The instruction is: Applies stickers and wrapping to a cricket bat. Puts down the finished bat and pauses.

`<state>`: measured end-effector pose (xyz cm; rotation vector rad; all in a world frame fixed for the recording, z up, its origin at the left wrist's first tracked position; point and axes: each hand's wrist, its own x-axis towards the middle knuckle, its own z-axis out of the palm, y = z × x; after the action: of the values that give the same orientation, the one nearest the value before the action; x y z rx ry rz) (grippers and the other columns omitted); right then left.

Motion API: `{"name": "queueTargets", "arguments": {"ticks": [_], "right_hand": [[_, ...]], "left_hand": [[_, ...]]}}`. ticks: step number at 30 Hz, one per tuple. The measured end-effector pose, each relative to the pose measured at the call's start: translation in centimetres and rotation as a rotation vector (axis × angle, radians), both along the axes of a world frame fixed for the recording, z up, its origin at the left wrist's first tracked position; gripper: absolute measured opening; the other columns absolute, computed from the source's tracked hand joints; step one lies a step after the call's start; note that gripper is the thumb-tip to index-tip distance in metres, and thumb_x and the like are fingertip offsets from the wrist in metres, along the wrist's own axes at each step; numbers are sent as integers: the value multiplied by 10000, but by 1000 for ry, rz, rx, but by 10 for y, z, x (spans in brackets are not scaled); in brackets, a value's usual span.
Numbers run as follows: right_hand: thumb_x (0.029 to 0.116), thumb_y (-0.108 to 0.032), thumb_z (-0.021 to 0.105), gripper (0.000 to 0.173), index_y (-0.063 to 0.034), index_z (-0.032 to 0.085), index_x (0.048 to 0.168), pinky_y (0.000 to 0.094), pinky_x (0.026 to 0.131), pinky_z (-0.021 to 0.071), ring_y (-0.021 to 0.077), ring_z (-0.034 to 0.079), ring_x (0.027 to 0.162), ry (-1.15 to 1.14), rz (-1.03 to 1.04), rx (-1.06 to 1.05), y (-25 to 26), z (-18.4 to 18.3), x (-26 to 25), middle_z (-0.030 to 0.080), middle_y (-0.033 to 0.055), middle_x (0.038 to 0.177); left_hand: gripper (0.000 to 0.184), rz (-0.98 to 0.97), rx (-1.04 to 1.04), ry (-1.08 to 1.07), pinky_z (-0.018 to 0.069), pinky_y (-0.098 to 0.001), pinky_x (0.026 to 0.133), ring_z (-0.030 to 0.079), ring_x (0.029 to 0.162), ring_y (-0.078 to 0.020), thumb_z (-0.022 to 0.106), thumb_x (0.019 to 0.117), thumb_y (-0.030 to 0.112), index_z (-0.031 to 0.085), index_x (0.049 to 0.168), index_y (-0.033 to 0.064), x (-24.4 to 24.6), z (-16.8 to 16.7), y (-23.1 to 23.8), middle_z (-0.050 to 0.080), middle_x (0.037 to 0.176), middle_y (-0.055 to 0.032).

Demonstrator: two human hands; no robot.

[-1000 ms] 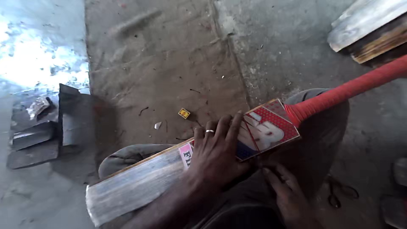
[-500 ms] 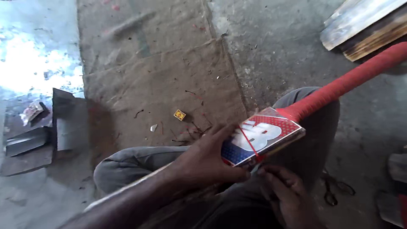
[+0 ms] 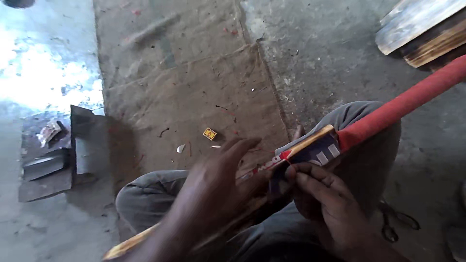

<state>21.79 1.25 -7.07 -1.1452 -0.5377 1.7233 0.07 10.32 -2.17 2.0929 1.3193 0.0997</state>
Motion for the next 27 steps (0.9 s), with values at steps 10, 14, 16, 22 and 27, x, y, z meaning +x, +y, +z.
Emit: {"name": "queueTargets", "arguments": {"ticks": [10,14,16,22,27], "right_hand": [[1048,-108,520,221,-60,715,1140,206,489,386,43,439,560,-161,-35,-2,-64,-16,7,548,-17,742],[1051,-130,533,216,-80,723,1141,200,484,394,33,444,557,-105,-119,-31,-81,-28,10,574,-16,761],[1055,-146,535,214,-79,717,1147,200,480,389,35,435,550,-60,-137,-29,-84,-33,9,566,-6,759],[1063,-181,537,219,-74,706,1154,202,470,394,46,436,535,62,-107,-29,-83,-46,9,546,10,738],[1050,-196,566,212,-74,706,1152,217,481,411,58,440,518,108,-141,-64,-82,-59,10,507,5,674]], "left_hand": [[647,6,735,456,413,-436,1000,386,1467,-182,584,988,322,375,1596,258,34,-76,-96,329,1664,66],[704,-22,727,423,393,-471,1033,368,1480,-200,624,953,329,364,1602,248,33,-74,-96,313,1673,54],[740,-38,724,409,412,-461,1011,385,1468,-207,651,936,375,357,1604,251,31,-72,-95,311,1674,48],[771,-98,649,359,479,-422,937,412,1451,-217,669,931,408,316,1612,335,24,-63,-85,308,1674,40],[713,-143,592,289,504,-481,945,438,1427,-313,685,938,374,353,1555,505,24,-57,-77,344,1650,-50]]}}
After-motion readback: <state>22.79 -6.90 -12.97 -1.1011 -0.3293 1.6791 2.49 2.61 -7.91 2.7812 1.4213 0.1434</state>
